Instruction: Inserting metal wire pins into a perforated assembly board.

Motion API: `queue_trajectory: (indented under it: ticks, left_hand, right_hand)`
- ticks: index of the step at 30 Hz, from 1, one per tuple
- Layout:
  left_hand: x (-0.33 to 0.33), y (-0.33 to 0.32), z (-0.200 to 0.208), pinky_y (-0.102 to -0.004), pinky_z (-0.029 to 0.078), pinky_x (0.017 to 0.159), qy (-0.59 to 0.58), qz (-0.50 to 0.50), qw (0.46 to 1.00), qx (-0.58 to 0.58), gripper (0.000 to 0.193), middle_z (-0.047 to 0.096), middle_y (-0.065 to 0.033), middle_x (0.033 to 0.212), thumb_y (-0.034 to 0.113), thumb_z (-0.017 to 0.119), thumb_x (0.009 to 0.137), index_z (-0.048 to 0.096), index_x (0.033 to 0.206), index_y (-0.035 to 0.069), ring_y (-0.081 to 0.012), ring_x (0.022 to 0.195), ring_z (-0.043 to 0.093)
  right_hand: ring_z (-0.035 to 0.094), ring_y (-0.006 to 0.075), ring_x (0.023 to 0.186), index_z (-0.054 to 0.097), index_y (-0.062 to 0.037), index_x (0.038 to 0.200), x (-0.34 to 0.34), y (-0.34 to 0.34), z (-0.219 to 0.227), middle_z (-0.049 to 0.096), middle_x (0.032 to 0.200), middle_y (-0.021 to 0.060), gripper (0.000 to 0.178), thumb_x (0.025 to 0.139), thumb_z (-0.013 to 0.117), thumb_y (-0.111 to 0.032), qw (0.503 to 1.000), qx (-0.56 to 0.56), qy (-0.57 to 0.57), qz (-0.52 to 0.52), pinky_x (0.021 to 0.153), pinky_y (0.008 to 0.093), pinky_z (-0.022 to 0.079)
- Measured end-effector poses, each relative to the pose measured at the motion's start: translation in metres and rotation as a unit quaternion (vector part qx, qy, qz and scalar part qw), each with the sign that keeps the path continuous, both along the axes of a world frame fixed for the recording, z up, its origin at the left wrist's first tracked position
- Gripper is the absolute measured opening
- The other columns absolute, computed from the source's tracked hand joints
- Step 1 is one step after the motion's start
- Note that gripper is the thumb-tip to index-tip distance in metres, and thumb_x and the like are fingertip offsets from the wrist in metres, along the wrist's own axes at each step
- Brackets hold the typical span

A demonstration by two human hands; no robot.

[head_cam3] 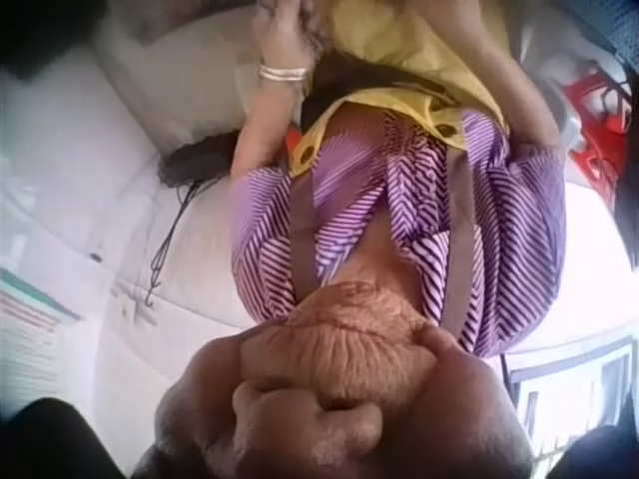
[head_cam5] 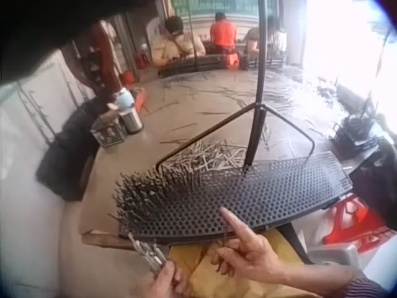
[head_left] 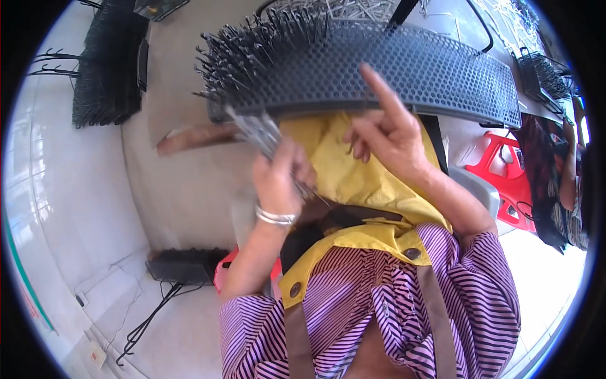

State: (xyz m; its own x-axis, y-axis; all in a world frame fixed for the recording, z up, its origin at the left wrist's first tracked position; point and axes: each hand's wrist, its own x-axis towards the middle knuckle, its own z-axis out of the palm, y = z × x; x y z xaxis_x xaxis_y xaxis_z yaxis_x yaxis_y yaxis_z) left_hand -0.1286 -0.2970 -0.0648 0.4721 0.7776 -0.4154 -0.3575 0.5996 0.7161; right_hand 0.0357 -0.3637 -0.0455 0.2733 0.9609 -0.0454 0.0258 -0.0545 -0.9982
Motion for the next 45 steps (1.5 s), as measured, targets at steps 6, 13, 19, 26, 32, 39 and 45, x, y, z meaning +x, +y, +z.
queue_trajectory:
  ticks: [6,13,19,26,32,39,45]
  left_hand:
    - [0.006,-0.013,-0.003,-0.0232,0.031,0.039,-0.004,-0.086,0.996,-0.025,0.019,0.038,-0.0023,0.062,0.017,0.047,0.085,0.043,0.101,0.009,-0.0092,0.043,0.035]
    - [0.007,-0.008,-0.002,-0.0230,0.032,0.038,-0.002,-0.111,0.993,-0.027,0.019,0.039,-0.0026,0.062,0.016,0.050,0.084,0.044,0.099,0.008,-0.0090,0.042,0.035]
    - [0.006,-0.007,0.002,-0.0226,0.032,0.037,0.002,-0.125,0.991,-0.055,0.019,0.040,-0.0031,0.062,0.016,0.052,0.082,0.044,0.096,0.006,-0.0089,0.041,0.036]
    - [0.005,-0.004,0.003,-0.0230,0.033,0.037,0.004,-0.144,0.987,-0.066,0.020,0.040,-0.0032,0.062,0.017,0.054,0.082,0.044,0.095,0.006,-0.0087,0.041,0.035]
    - [0.004,-0.002,0.003,-0.0231,0.033,0.037,0.005,-0.154,0.985,-0.072,0.019,0.041,-0.0031,0.062,0.017,0.053,0.082,0.044,0.095,0.006,-0.0087,0.041,0.035]
    - [0.007,0.001,0.002,-0.0229,0.032,0.037,0.019,-0.157,0.985,-0.068,0.017,0.041,-0.0030,0.062,0.016,0.051,0.083,0.046,0.094,0.005,-0.0090,0.042,0.036]
    - [0.005,0.000,0.000,-0.0232,0.031,0.037,-0.056,-0.178,0.979,-0.086,0.018,0.041,-0.0034,0.061,0.017,0.051,0.083,0.046,0.094,0.003,-0.0091,0.041,0.035]
  right_hand:
    - [0.052,0.0065,0.049,0.042,-0.0040,0.115,0.013,0.036,0.023,0.057,0.063,0.0045,0.034,0.082,0.045,-0.002,0.992,0.082,-0.079,-0.060,0.044,0.0185,0.043]
    - [0.058,0.0111,0.060,0.050,0.0026,0.103,0.030,0.084,0.013,0.060,0.076,0.0106,0.020,0.084,0.044,-0.003,0.950,0.221,-0.134,-0.178,0.052,0.0209,0.048]
    - [0.058,0.0085,0.056,0.054,0.0013,0.093,0.025,0.105,0.008,0.060,0.068,0.0061,0.014,0.081,0.048,-0.003,0.927,0.289,-0.155,-0.181,0.051,0.0196,0.048]
    - [0.059,0.0177,0.055,0.056,0.0001,0.091,0.024,0.119,0.005,0.059,0.066,0.0114,0.015,0.076,0.052,-0.001,0.919,0.271,-0.266,-0.106,0.051,0.0246,0.047]
    - [0.053,0.0370,0.061,0.051,-0.0004,0.071,0.023,0.133,0.016,0.053,0.059,0.0168,0.010,0.061,0.046,0.000,0.814,0.219,-0.537,0.012,0.053,0.0420,0.042]
    - [0.054,0.0363,0.063,0.051,-0.0005,0.071,0.021,0.129,0.009,0.054,0.058,0.0165,0.007,0.066,0.047,-0.003,0.810,0.203,-0.547,0.058,0.053,0.0405,0.043]
    - [0.054,0.0232,0.046,0.057,0.0029,0.092,0.009,0.078,0.011,0.057,0.058,0.0156,0.026,0.073,0.060,-0.015,0.946,0.120,-0.300,0.009,0.045,0.0303,0.044]
